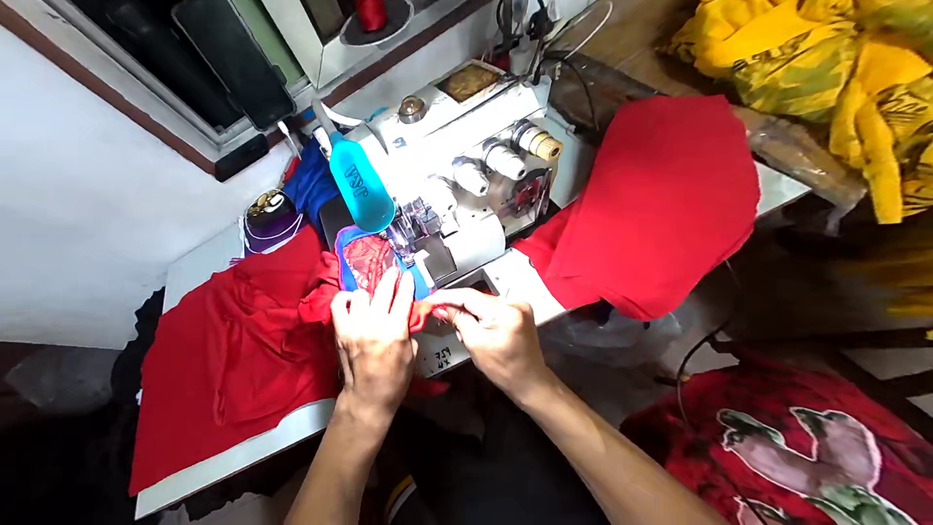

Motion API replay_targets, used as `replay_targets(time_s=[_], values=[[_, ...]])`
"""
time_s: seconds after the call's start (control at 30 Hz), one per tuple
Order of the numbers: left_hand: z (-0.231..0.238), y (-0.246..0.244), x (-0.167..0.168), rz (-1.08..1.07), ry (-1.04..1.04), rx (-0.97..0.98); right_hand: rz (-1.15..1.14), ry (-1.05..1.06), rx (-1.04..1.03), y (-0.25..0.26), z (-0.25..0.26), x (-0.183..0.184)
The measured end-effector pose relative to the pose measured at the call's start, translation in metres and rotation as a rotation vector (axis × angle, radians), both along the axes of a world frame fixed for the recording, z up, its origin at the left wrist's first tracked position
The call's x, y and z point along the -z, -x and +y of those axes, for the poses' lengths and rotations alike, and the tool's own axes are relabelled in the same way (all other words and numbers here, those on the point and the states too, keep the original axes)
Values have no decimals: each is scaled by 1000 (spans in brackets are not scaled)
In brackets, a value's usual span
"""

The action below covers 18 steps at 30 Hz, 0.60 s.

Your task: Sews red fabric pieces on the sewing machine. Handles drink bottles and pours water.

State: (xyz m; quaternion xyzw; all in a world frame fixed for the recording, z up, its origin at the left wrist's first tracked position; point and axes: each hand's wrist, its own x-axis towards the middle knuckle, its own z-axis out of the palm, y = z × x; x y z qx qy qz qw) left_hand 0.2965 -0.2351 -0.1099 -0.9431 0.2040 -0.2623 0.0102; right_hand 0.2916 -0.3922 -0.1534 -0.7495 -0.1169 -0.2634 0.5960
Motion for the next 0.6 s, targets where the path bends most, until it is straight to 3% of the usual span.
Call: replay_targets(time_s=[0.3,0.6], values=[[-2,15,-10,79,0,-78,-100,-21,57,-11,13,7],[-7,-51,-14,137,-22,-212,-90,37,150,-8,33,11]])
